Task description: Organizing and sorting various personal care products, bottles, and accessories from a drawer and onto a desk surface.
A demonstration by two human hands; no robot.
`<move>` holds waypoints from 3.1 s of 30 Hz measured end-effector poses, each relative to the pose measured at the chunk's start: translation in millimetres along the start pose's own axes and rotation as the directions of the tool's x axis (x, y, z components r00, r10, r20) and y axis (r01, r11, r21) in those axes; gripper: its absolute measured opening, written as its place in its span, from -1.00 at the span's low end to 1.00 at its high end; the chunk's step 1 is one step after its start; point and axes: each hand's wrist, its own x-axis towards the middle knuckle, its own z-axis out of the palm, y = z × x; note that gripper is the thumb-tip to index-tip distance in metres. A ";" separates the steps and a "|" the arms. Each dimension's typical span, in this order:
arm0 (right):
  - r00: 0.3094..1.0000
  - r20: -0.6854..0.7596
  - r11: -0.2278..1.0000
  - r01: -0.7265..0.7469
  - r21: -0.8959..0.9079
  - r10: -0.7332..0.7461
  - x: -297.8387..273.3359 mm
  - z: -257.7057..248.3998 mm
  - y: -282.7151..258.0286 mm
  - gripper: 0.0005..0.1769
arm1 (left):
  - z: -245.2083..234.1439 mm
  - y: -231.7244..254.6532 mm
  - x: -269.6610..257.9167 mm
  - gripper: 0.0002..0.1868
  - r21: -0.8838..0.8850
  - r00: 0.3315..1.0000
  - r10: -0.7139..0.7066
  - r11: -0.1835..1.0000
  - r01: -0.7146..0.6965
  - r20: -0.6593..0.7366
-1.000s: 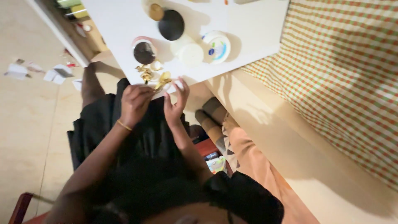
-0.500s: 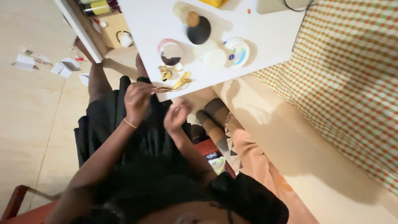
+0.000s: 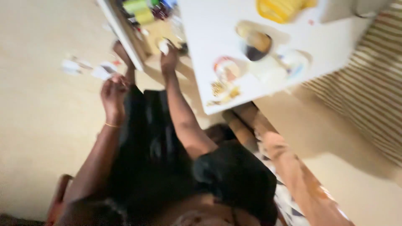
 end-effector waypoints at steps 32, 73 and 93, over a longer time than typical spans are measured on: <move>0.875 0.471 0.513 -0.457 0.726 0.113 -71.0 -258.4 -147.0 -0.79 | 87.4 -9.9 -27.1 -0.75 0.390 0.879 0.098 0.869 -0.304 0.467; 0.944 0.189 0.050 -0.210 0.976 0.272 -53.5 -482.2 -104.9 -0.43 | 280.1 -1.4 -171.0 -0.39 0.496 0.707 0.259 0.558 -0.666 0.658; 0.939 -0.334 0.696 0.291 0.656 -0.078 -21.0 -464.1 -56.9 -0.37 | 270.2 -42.9 -151.0 -0.65 0.305 0.847 0.041 0.923 -0.236 0.530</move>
